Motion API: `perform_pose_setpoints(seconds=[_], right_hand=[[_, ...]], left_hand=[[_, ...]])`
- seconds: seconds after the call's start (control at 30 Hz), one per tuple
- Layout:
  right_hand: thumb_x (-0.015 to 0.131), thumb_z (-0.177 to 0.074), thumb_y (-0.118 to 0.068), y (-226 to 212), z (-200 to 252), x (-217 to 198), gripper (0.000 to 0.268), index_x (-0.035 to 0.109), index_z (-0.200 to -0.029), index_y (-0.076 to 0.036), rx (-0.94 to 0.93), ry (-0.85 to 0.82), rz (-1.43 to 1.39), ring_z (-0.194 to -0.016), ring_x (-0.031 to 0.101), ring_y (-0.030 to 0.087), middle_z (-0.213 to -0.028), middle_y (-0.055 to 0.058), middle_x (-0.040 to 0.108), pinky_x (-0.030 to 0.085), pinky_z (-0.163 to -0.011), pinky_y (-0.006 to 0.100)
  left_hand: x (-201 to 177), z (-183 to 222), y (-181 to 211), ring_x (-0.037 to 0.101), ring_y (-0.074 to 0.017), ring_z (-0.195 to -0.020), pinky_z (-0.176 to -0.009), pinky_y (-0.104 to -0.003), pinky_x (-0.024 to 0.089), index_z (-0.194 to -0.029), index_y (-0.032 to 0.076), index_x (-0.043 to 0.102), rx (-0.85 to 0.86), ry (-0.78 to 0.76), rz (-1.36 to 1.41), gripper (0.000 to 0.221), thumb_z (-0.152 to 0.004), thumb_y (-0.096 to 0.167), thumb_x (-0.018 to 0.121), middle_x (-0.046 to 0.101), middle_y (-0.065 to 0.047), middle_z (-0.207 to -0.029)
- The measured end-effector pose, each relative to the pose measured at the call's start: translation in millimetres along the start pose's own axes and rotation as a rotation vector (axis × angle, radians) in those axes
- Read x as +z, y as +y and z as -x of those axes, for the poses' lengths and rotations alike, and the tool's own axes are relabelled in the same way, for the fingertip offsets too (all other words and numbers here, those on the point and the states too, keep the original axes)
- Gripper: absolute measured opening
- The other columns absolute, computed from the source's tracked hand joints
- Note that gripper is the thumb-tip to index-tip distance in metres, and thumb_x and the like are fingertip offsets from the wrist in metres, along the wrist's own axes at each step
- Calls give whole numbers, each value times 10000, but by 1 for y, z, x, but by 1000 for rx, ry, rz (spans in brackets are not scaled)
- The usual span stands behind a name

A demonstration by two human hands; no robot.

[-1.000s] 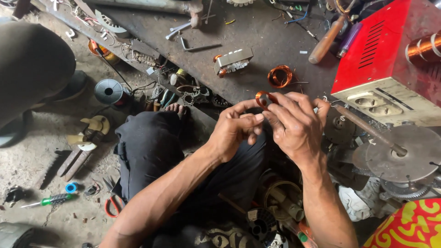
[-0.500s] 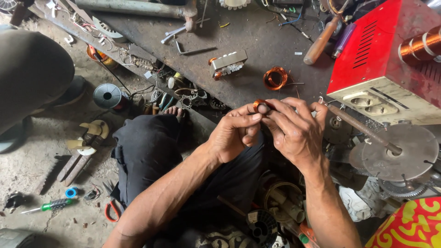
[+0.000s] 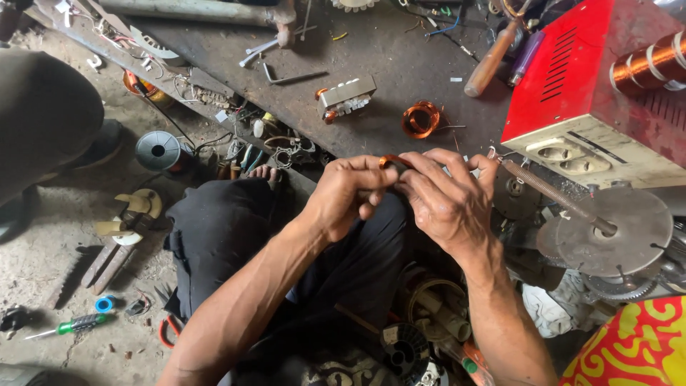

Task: Assembling a motor stator by manually inserting metal laminations into the core and arranging copper wire coils.

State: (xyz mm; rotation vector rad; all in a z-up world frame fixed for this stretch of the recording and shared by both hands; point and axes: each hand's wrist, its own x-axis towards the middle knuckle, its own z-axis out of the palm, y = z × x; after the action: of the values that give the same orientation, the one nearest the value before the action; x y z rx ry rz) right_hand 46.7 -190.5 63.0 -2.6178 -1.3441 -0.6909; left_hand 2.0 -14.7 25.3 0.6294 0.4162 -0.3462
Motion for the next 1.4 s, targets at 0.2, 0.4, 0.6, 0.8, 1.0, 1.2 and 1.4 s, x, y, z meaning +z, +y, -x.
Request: perform_pose_setpoints(seconds=[0.2, 0.4, 0.6, 0.8, 1.0, 1.2, 1.4], right_hand=[[747, -988, -274, 1, -1, 1, 91, 713, -950, -199, -42, 48, 35, -1082, 653, 176, -1151, -66, 757, 367, -853, 405], [767, -980, -280, -1, -3, -1, 111, 709, -937, -195, -59, 39, 87, -1089, 648, 168, -1151, -73, 757, 361, -865, 398], [744, -975, -226, -5, -4, -2, 87, 696, -937, -165, -43, 15, 28, -1086, 639, 178, -1156, -71, 745, 362, -864, 413], [748, -981, -244, -2, -2, 2, 80, 704, -960, -181, -32, 28, 1, -1085, 634, 164, -1144, -80, 745, 354, -873, 415], [740, -989, -256, -7, -7, 1, 96, 704, -942, -181, -50, 38, -15, -1080, 645, 175, -1155, -72, 746, 356, -871, 405], [727, -978, -305, 2, -9, 21, 114, 697, -954, -198, -86, 57, -17, -1201, 597, 186, -1272, -65, 708, 337, -932, 414], [746, -946, -333, -4, -28, 33, 168, 679, -868, -200, -135, 70, -130, -1235, 587, 208, -1296, -44, 689, 358, -926, 393]], left_hand=[[-1, 8, -10, 540, -128, -367, -352, -220, 438, -1052, -57, 663, 106, 9, -67, 359, -731, -13, 819, 555, -99, -539], [-7, 2, -10, 582, -113, -461, -392, -209, 481, -1055, -42, 676, 94, -20, 11, 301, -782, 6, 794, 575, -63, -564], [-17, 0, -8, 490, -64, -382, -383, -206, 398, -983, 39, 675, -11, -76, 105, 157, -901, 157, 739, 474, -20, -551], [-23, -1, -24, 464, -86, -367, -453, -248, 390, -1148, 23, 617, -66, -334, 539, 541, -1035, 527, 460, 509, -39, -567], [-11, -1, -23, 419, -17, -356, -429, -185, 356, -1035, 53, 636, -54, -167, 559, 362, -1100, 354, 447, 415, 58, -562], [-15, -5, -20, 375, -43, -312, -363, -211, 323, -982, 49, 612, 54, 29, 291, 333, -1082, 351, 512, 391, 47, -533], [-32, -8, -15, 333, -98, -280, -321, -230, 299, -925, -12, 632, 230, 146, 112, 351, -1058, 309, 580, 398, -17, -487]])
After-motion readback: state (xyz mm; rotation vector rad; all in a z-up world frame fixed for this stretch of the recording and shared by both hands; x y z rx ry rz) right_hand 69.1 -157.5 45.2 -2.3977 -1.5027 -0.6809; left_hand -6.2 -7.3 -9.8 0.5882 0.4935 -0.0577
